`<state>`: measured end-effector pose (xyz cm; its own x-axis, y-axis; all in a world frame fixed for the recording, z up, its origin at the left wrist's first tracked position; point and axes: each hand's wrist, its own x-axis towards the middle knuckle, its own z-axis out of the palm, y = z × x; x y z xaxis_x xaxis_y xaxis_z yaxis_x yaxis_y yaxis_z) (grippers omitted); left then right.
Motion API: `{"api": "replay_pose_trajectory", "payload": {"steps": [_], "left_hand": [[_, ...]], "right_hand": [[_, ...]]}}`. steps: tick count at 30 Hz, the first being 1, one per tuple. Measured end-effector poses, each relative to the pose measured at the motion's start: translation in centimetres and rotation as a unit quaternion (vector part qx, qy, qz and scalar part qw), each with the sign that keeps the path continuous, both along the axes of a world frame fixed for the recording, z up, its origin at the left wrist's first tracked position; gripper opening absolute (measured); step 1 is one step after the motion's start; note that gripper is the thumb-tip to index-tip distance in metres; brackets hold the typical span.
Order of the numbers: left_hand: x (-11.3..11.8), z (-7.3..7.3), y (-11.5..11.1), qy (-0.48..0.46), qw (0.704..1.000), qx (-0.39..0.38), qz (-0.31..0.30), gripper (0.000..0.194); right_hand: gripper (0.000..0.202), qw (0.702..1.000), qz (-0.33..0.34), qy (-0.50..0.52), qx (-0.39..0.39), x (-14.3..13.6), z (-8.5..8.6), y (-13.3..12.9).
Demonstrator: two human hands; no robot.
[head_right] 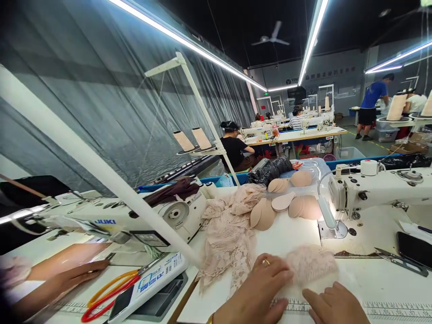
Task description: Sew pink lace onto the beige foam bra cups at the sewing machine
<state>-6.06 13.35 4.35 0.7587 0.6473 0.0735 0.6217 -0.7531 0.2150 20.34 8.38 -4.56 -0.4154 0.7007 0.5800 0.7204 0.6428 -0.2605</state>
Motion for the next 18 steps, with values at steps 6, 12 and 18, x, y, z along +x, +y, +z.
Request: {"api": "replay_pose_trajectory", "payload": {"steps": [6, 12, 18], "left_hand": [[0.7, -1.9, -0.1, 0.051, 0.984, -0.115, -0.129, 0.018], [2.4, -2.6, 1.1, 0.028, 0.993, -0.038, -0.109, 0.028], [3.2, 1.9, 4.9, -0.015, 0.999, -0.003, 0.041, 0.026]], "right_hand": [[0.027, 0.947, -0.021, 0.139, -0.290, 1.2, 3.2, 2.5], [0.035, 0.887, -0.027, 0.281, -0.365, 2.3, 2.5, 4.4], [0.034, 0.871, -0.046, 0.345, -0.348, 2.1, -1.0, 5.4]]}}
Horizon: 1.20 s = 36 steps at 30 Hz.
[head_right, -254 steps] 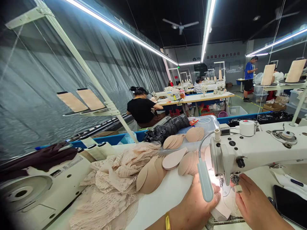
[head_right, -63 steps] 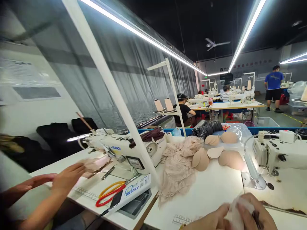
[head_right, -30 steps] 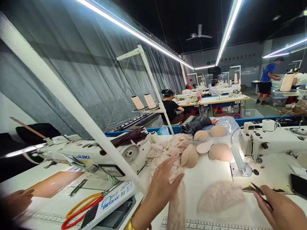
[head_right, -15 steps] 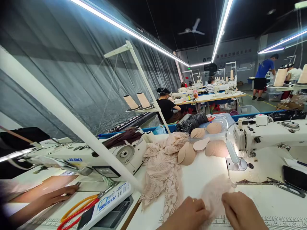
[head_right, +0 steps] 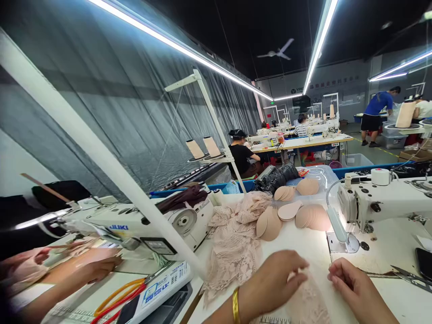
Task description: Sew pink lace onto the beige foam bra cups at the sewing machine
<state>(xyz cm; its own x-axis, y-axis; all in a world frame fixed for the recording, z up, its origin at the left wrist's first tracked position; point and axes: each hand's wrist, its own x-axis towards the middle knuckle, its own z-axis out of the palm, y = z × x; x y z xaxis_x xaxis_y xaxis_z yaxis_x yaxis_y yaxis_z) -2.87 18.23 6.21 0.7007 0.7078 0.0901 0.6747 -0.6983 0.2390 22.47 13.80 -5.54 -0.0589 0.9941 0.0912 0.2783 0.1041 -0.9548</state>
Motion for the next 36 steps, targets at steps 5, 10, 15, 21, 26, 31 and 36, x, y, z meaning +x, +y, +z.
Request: {"api": "replay_pose_trajectory", "payload": {"steps": [5, 10, 15, 21, 26, 31, 36], "left_hand": [[1.1, 2.4, 9.0, 0.053, 0.986, 0.068, 0.145, 0.037], [1.9, 1.2, 14.4, 0.121, 0.974, 0.031, 0.189, 0.038], [1.1, 1.7, 15.0, 0.064, 0.976, 0.032, 0.206, 0.036], [-0.5, 3.3, 10.9, -0.079, 0.976, 0.099, 0.176, 0.036], [-2.4, 1.4, 2.0, -0.184, 0.973, 0.138, -0.025, 0.027], [-2.6, -2.0, -2.4, -0.176, 0.934, 0.237, -0.199, 0.027], [-1.6, -5.6, -2.7, -0.169, 0.922, 0.282, -0.205, 0.022]], "right_hand": [[0.047, 0.999, -0.007, 0.020, -0.036, 0.3, -1.2, 0.3], [0.043, 0.998, -0.054, 0.035, -0.007, -0.4, -1.3, 0.5], [0.039, 0.999, -0.024, 0.041, -0.014, -0.7, 0.1, 0.4], [0.038, 0.996, -0.031, 0.075, -0.033, -0.6, 1.6, -0.7], [0.050, 0.993, -0.019, 0.099, -0.053, 0.0, 2.4, -1.2], [0.061, 0.992, -0.030, 0.111, -0.054, 0.3, 3.4, -1.8], [0.055, 0.995, -0.031, 0.089, -0.033, -0.5, 3.9, -2.6]]}}
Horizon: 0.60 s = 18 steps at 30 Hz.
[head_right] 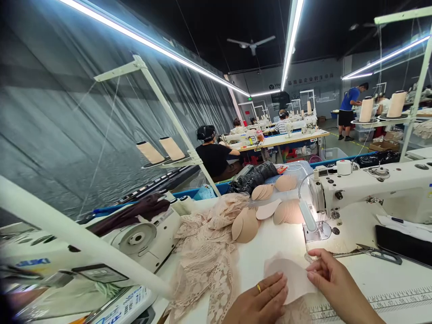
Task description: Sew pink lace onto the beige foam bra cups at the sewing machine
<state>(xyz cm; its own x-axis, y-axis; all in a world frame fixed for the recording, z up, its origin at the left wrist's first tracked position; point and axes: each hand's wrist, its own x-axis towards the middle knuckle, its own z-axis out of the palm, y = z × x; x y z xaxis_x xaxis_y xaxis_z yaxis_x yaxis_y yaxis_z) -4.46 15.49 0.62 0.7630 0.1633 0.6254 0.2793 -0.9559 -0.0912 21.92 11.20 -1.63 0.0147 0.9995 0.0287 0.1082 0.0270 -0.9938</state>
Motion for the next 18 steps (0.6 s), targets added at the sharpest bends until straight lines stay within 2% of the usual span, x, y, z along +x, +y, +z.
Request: {"api": "replay_pose_trajectory", "payload": {"steps": [1, 3, 5, 6, 7, 8, 9, 11, 12, 13, 14, 16, 18], "left_hand": [[0.2, 0.0, -0.1, -0.001, 1.000, -0.027, 0.007, 0.024], [0.8, 1.1, -0.2, 0.000, 0.994, -0.109, 0.012, 0.033], [1.4, 3.4, 0.1, 0.011, 0.983, -0.181, 0.005, 0.048], [1.8, 4.7, 0.5, 0.026, 0.979, -0.204, 0.000, 0.064], [2.2, 6.0, 1.0, 0.061, 0.971, -0.233, -0.002, 0.078], [2.6, 7.0, 1.6, 0.110, 0.955, -0.276, -0.004, 0.083], [3.0, 7.9, 2.3, 0.169, 0.929, -0.330, -0.001, 0.078], [3.5, 8.8, 3.5, 0.246, 0.870, -0.426, 0.026, 0.044], [3.6, 9.0, 3.9, 0.248, 0.857, -0.448, 0.049, 0.029], [3.6, 9.1, 4.3, 0.229, 0.864, -0.442, 0.073, 0.021], [3.5, 9.0, 4.4, 0.189, 0.890, -0.403, 0.097, 0.019], [3.0, 8.7, 4.5, 0.108, 0.953, -0.252, 0.126, 0.019], [2.5, 8.0, 4.3, 0.088, 0.982, -0.089, 0.139, 0.018]], "right_hand": [[0.053, 1.000, 0.003, -0.008, 0.006, -0.2, 0.1, -0.1], [0.045, 0.999, 0.014, -0.040, 0.031, -0.7, 0.5, -0.5], [0.036, 0.991, 0.036, -0.097, 0.084, -1.0, 1.0, -0.9], [0.033, 0.983, 0.051, -0.130, 0.122, -1.0, 1.3, -1.2], [0.032, 0.970, 0.066, -0.162, 0.166, -1.0, 1.6, -1.4], [0.032, 0.955, 0.077, -0.193, 0.213, -0.9, 2.0, -1.6], [0.033, 0.935, 0.079, -0.225, 0.261, -0.7, 2.3, -1.7], [0.037, 0.889, 0.049, -0.294, 0.348, -0.1, 2.9, -1.7], [0.041, 0.866, 0.023, -0.323, 0.380, 0.2, 3.2, -1.5], [0.044, 0.847, -0.001, -0.344, 0.404, 0.5, 3.3, -1.2], [0.048, 0.834, -0.024, -0.355, 0.421, 0.8, 3.4, -0.8], [0.051, 0.823, -0.052, -0.351, 0.443, 1.2, 3.3, 0.2], [0.044, 0.829, -0.036, -0.347, 0.438, 1.4, 3.0, 1.5]]}}
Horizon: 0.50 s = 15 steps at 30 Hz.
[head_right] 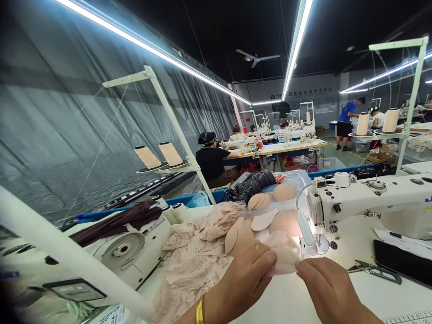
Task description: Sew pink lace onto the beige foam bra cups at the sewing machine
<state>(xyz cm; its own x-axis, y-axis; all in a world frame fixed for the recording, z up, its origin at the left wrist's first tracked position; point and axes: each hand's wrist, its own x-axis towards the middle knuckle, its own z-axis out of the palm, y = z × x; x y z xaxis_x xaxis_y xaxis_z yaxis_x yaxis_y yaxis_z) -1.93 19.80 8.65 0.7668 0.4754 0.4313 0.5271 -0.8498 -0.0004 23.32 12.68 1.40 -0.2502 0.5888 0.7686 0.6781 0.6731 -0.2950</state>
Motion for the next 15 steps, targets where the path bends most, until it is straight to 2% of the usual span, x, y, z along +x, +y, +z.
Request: {"api": "replay_pose_trajectory", "payload": {"steps": [1, 3, 5, 6, 8, 10, 12, 15], "left_hand": [[-0.1, -0.5, -0.1, 0.020, 0.998, 0.056, 0.000, 0.016], [0.3, -1.7, 0.0, 0.082, 0.993, 0.087, -0.016, 0.011], [1.4, -3.1, 0.4, 0.142, 0.986, 0.058, -0.061, 0.032], [2.3, -3.7, 0.7, 0.165, 0.981, 0.038, -0.090, 0.034], [4.1, -4.8, 1.5, 0.192, 0.972, 0.014, -0.132, 0.022], [5.7, -5.5, 2.4, 0.201, 0.970, 0.016, -0.137, 0.013], [6.7, -6.3, 3.2, 0.191, 0.974, 0.030, -0.120, 0.016], [7.0, -7.8, 3.8, 0.140, 0.985, 0.058, -0.083, 0.022]], "right_hand": [[0.038, 1.000, 0.010, -0.009, -0.022, 0.1, -0.1, 0.7], [0.028, 0.995, 0.027, -0.037, -0.091, 0.4, -0.4, 1.9], [0.034, 0.986, 0.032, -0.060, -0.155, 1.1, -0.6, 2.8], [0.037, 0.980, 0.038, -0.070, -0.182, 1.5, -0.7, 3.2], [0.037, 0.969, 0.061, -0.095, -0.220, 2.4, -0.9, 3.8], [0.029, 0.961, 0.092, -0.119, -0.233, 3.5, -1.2, 4.1], [0.024, 0.958, 0.114, -0.146, -0.218, 4.5, -1.3, 4.2], [0.028, 0.959, 0.098, -0.198, -0.178, 5.6, -1.1, 4.0]]}}
